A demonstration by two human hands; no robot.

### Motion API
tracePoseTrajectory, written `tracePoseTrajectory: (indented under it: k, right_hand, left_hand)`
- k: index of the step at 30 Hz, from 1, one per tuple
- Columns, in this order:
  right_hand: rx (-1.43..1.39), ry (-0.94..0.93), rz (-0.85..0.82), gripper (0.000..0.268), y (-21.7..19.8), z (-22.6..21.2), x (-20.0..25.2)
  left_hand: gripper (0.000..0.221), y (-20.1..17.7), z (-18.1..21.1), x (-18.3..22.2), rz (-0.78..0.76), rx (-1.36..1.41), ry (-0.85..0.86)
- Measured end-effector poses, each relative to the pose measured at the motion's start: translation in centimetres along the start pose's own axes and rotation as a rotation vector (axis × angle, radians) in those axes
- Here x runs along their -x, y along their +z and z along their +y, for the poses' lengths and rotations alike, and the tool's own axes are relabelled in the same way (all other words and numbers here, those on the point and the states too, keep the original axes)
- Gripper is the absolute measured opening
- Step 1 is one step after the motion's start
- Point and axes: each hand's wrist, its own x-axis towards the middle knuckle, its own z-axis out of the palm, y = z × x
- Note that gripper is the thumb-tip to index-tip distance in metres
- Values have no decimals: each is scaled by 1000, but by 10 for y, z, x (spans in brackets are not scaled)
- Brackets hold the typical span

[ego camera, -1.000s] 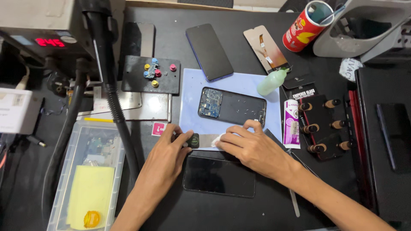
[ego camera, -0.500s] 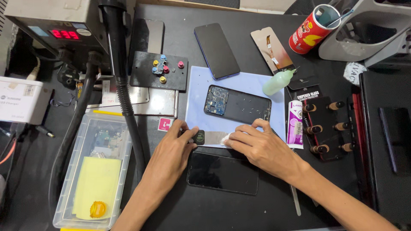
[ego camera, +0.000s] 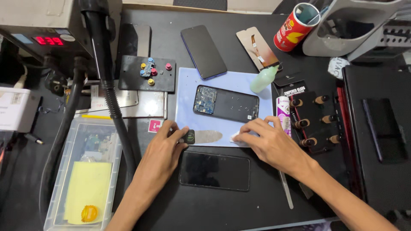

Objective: The person cleans a smartphone component with a cloth, applies liquid from a bottle to the device, and uses a heat gun to warm the internal components at a repair station.

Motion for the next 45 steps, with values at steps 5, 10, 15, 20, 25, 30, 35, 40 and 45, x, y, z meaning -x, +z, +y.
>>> tracePoseTrajectory:
  k: [5, 10, 15, 20, 25, 30, 35, 40, 45]
  right_hand:
    - [-78, 17, 23, 27, 6, -3, -14]
    - [-51, -160, 61, 28, 29, -18, -44]
    - [30, -188, 0, 28, 27, -21, -42]
    - [51, -178, -15, 28, 20, -22, -32]
    - [103, -191, -7, 30, 17, -19, -21]
    - [115, -83, -30, 28, 5, -1, 2]
    - [99, -77, 45, 25, 3, 1, 5]
    - [29, -229, 110, 31, 30, -15, -35]
    - [72, -236, 15, 31, 29, -19, -39]
  left_hand:
    - [31, -1, 0, 2, -39, 7, -50]
    - [33, 1, -1, 2, -11, -18, -11]
    - [34, 4, -4, 4, 4, -32, 1]
    - [33, 1, -3, 0, -8, -18, 6]
    - [32, 1, -1, 2, -9, -9, -15]
    - [32, 3, -4, 4, -15, 8, -13]
    - [32, 1, -2, 1, 4, -24, 31]
    - [33, 2, -4, 3, 4, -40, 25]
    - [35, 6, -5, 6, 19, -43, 15]
